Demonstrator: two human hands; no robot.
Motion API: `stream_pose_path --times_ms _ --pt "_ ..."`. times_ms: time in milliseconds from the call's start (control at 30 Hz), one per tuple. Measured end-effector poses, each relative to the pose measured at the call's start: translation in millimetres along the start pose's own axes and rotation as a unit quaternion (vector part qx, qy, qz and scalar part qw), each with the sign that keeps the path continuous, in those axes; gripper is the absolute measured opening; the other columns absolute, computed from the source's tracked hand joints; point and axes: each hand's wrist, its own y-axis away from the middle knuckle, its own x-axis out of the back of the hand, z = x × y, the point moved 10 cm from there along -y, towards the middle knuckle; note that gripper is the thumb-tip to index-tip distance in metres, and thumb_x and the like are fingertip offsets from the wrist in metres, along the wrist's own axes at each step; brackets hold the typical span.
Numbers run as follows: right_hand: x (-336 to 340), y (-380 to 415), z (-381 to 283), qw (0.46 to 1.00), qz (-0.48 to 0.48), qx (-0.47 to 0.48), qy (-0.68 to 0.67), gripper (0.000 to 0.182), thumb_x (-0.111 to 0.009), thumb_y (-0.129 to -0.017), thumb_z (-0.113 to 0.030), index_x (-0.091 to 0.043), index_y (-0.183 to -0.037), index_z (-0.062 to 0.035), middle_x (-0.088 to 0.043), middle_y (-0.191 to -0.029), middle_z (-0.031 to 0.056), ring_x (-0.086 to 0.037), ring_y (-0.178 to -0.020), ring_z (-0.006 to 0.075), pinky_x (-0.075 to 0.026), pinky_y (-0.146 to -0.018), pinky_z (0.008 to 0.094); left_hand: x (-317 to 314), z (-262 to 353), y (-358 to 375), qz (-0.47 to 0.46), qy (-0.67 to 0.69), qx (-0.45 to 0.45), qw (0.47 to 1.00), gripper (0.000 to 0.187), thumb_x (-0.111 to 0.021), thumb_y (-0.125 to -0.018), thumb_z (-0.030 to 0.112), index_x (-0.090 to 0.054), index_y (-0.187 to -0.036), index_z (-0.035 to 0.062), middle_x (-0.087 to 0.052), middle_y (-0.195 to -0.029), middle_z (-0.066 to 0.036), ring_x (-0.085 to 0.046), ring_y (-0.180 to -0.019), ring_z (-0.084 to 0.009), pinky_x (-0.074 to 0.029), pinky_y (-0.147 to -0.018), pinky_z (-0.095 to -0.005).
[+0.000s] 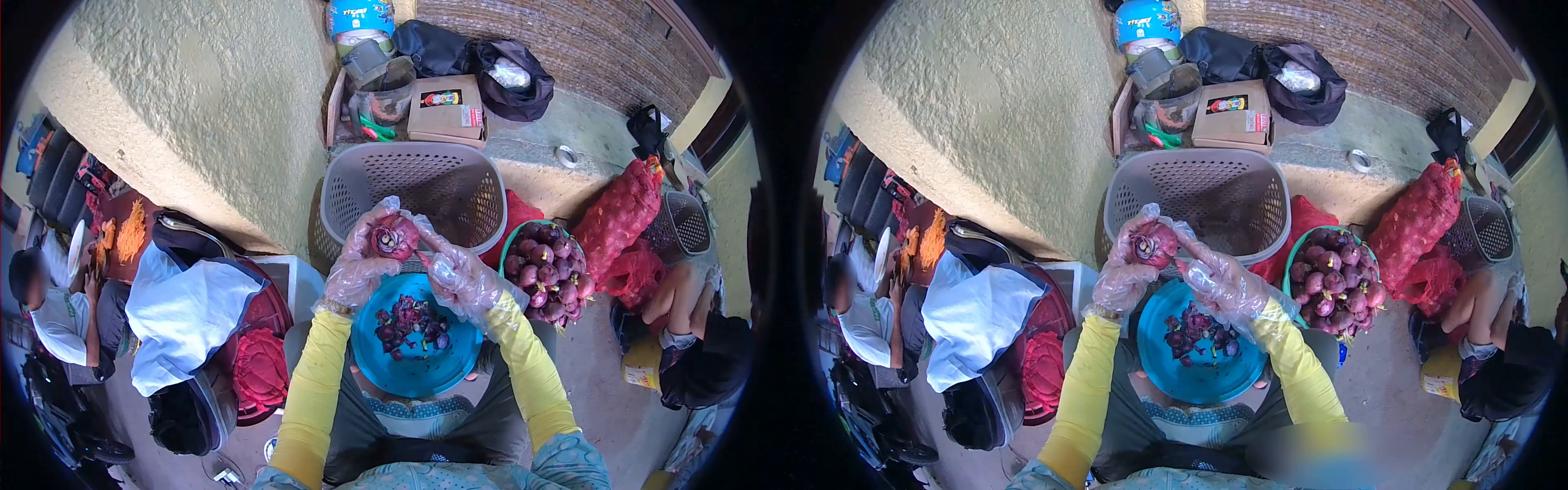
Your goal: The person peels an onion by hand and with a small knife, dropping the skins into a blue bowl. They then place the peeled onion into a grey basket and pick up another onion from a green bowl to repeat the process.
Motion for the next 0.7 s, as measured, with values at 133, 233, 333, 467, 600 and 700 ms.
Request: stream_pose_path --times_ms 133,233,333,467,600,700 --pt "-1.9 0.5 -7.1 0.999 0.032 0.016 -0.013 0.090 -0.067 -0.094 -0.047 -0.021 -0.159 -0.0045 -0.040 -0.065 -0.0074 -0.037 -0.056 0.0045 -0.032 -0.053 0.0184 -1.5 -5.1 0.1 -0.004 0.033 0.006 0.999 0.086 -0.074 -0.066 -0.011 -0.044 -0.145 0.0063 -0.042 -0.152 -0.006 -0.044 -0.137 -0.0220 -0.035 -0.117 -0.0367" --pt "0.8 -1.0 -0.3 1.000 0.000 0.020 -0.019 0.091 -0.067 -0.094 -0.048 -0.020 -0.159 -0.0052 -0.039 -0.066 -0.0078 -0.036 -0.056 0.0043 -0.032 -0.053 0.0184 -2.0 -8.2 2.1 -0.006 0.060 0.011 0.998 0.087 -0.074 -0.066 -0.010 -0.044 -0.146 0.0052 -0.043 -0.152 -0.006 -0.044 -0.138 -0.0223 -0.034 -0.118 -0.0370" --pt "1.4 2.5 0.3 1.000 -0.018 0.010 -0.007 0.067 -0.059 -0.101 -0.031 -0.027 -0.159 -0.0164 -0.037 -0.072 -0.0054 -0.033 -0.059 0.0071 -0.031 -0.053 0.0221 -5.8 -7.1 3.0 -0.012 0.072 0.010 0.997 0.086 -0.074 -0.067 -0.009 -0.044 -0.146 0.0043 -0.043 -0.152 -0.007 -0.044 -0.138 -0.0227 -0.034 -0.118 -0.0374" --pt "-1.3 4.3 -5.6 1.000 -0.015 -0.001 -0.006 0.069 -0.059 -0.101 -0.029 -0.025 -0.160 -0.0167 -0.038 -0.074 -0.0058 -0.033 -0.059 0.0066 -0.031 -0.053 0.0219 -7.3 -8.6 2.1 -0.030 0.077 0.001 0.997 0.082 -0.074 -0.071 -0.003 -0.043 -0.146 0.0037 -0.044 -0.150 -0.006 -0.045 -0.137 -0.0232 -0.035 -0.118 -0.0385" --pt "-2.7 5.0 -10.2 1.000 -0.003 -0.003 0.013 0.072 -0.060 -0.101 -0.030 -0.021 -0.161 -0.0173 -0.041 -0.077 -0.0069 -0.034 -0.060 0.0053 -0.031 -0.053 0.0209 -13.2 -10.1 2.8 -0.041 0.091 0.015 0.995 0.081 -0.074 -0.075 0.004 -0.040 -0.148 0.0037 -0.045 -0.149 -0.007 -0.045 -0.137 -0.0232 -0.036 -0.117 -0.0385" --pt "-1.5 3.5 -9.6 1.000 0.012 0.000 0.025 0.074 -0.061 -0.100 -0.033 -0.021 -0.161 -0.0171 -0.042 -0.079 -0.0074 -0.034 -0.060 0.0047 -0.032 -0.053 0.0203 -20.3 -11.3 4.1 -0.039 0.106 0.010 0.994 0.082 -0.076 -0.079 0.010 -0.036 -0.150 0.0050 -0.042 -0.150 -0.008 -0.045 -0.137 -0.0235 -0.038 -0.116 -0.0401"
